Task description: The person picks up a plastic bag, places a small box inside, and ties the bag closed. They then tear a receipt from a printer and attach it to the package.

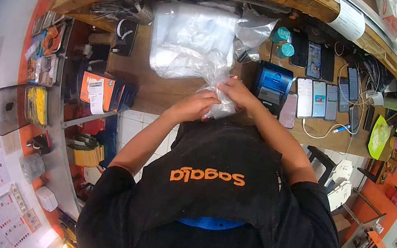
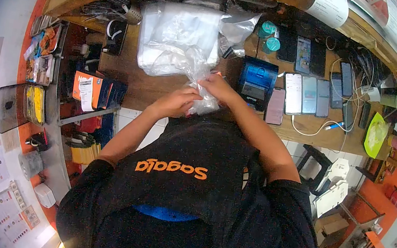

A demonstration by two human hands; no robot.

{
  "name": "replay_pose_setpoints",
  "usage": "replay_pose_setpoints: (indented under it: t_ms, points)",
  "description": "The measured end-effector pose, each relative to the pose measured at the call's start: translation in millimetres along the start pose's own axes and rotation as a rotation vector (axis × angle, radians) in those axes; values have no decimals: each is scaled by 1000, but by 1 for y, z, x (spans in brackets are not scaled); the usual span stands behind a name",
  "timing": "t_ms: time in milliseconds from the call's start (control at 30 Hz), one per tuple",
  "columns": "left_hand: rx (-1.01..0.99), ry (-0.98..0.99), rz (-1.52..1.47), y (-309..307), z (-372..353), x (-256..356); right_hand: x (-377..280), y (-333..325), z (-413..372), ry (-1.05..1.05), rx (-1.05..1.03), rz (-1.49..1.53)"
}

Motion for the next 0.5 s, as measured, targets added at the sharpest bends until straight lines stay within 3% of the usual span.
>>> replay_pose_setpoints:
  t_ms: [67, 133, 200, 233, 267, 300, 333, 400, 500]
  points:
    - [-17, 55, 31, 1, 3, -4, -3, 0, 2, 31, -15, -16]
    - [5, 248, 356, -3, 12, 8, -2, -1, 7, 60, -27, -33]
    - [0, 195, 378, -1, 15, 6, 3, -1, 11, -103, -12, -28]
    - [-5, 140, 399, 2, 16, 3, 7, -3, 12, -101, -11, -29]
    - [-4, 141, 397, 4, 15, 0, 13, -5, 14, 36, 25, 104]
    - [139, 119, 263, 5, 13, -5, 15, -7, 13, 172, 62, 237]
    - [279, 95, 127, 7, 11, -9, 16, -8, 11, 174, 63, 237]
    - [355, 23, 35, 15, 8, -14, 16, -7, 1, -34, 71, -43]
    - [490, -112, -135, 25, 8, -18, -5, -10, -12, -28, 126, -43]
Point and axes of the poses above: each hand's wrist, its own z-axis towards the middle knuckle, its own y-axis out of the palm, x = y × z, the point moved 1 cm from there along z, towards the middle knuckle, and after that the axes turned 8 degrees about -z, right-handed, at the moved point
